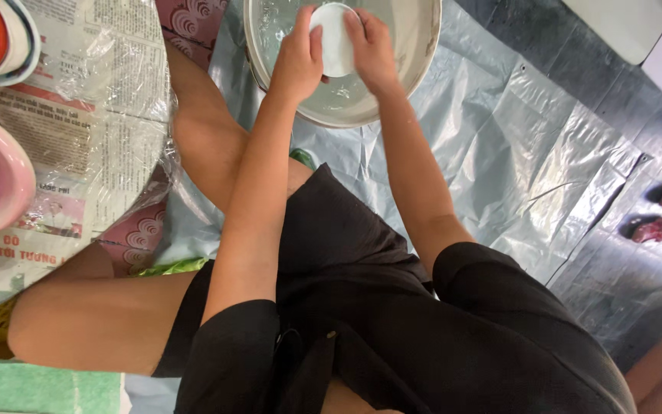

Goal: The person washes various ceramic dishes, including bowls, plates, and cups, by hand in a white bucket of water. They rinse each item and place it on a nearby table covered with plastic and newspaper.

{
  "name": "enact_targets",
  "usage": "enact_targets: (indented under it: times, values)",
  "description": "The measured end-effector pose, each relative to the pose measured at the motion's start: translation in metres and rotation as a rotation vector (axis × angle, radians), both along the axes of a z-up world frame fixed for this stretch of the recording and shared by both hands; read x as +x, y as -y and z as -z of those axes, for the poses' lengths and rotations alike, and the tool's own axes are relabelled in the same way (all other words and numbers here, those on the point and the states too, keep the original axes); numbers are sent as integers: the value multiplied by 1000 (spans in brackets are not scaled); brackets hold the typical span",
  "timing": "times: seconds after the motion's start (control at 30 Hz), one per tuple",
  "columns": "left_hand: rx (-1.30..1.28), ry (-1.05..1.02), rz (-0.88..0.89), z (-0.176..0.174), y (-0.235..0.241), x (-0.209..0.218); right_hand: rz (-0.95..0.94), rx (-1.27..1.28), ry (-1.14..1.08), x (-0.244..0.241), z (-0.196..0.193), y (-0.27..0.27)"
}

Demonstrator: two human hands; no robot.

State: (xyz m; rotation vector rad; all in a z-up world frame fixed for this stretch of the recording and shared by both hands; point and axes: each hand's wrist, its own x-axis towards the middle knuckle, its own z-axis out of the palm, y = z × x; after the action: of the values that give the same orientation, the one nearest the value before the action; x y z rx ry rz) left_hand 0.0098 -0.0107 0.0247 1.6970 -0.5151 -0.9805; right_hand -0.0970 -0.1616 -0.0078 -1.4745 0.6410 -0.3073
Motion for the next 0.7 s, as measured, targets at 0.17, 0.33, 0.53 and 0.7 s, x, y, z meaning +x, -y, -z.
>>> enact_targets:
  times: [0.17, 0.33, 0.53, 0.7]
  values:
    - [-299, 229, 112, 28, -1, 1, -290, 47, 47, -18, -22, 25]
    - [-278, 404, 61, 22, -2, -1, -57, -326, -80, 2, -10, 5]
    - [141, 1, -96, 7, 4, -4, -45, -414, -23, 21, -22, 4]
    - [-374, 447, -147, 12, -3, -10, -333, -579, 47, 15, -74, 26]
